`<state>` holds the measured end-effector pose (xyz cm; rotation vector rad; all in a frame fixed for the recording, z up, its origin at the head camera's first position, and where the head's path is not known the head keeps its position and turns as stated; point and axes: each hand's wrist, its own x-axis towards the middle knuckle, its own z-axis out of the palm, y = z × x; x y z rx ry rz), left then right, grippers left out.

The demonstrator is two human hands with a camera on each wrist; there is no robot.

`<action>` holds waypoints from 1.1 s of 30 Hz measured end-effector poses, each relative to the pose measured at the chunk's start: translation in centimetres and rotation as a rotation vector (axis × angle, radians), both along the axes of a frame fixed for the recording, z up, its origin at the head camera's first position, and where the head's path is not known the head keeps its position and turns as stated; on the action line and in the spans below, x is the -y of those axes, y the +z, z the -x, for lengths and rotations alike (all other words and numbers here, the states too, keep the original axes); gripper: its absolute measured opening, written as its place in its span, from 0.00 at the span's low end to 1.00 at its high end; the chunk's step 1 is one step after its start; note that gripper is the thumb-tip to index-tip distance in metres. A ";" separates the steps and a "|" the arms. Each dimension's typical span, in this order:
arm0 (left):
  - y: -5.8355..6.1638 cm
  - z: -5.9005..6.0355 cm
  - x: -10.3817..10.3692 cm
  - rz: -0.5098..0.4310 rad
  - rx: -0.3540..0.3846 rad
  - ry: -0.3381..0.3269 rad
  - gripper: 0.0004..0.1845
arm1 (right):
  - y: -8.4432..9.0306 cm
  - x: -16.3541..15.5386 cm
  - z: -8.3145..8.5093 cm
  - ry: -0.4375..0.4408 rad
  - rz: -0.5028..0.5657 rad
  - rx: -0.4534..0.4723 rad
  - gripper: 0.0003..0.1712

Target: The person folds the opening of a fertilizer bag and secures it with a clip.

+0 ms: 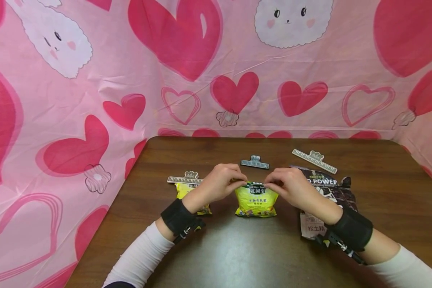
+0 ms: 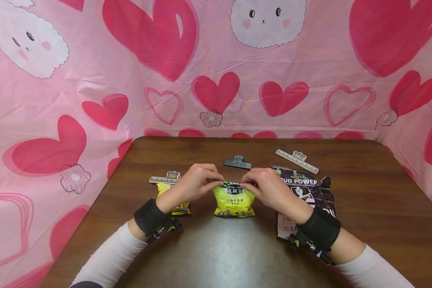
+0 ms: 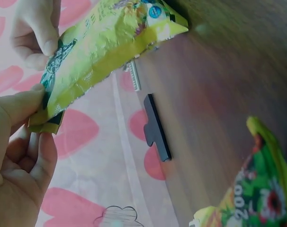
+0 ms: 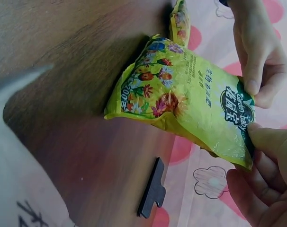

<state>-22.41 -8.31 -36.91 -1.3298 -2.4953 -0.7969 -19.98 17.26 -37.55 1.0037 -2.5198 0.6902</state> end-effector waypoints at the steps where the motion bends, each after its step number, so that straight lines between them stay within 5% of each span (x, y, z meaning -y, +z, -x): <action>1: 0.0 0.0 0.1 0.009 0.000 0.005 0.06 | 0.0 -0.1 0.0 -0.004 -0.002 -0.001 0.02; 33: -0.1 0.1 1.7 0.025 -0.014 0.045 0.05 | -0.6 -2.3 -0.5 -0.035 0.004 0.001 0.05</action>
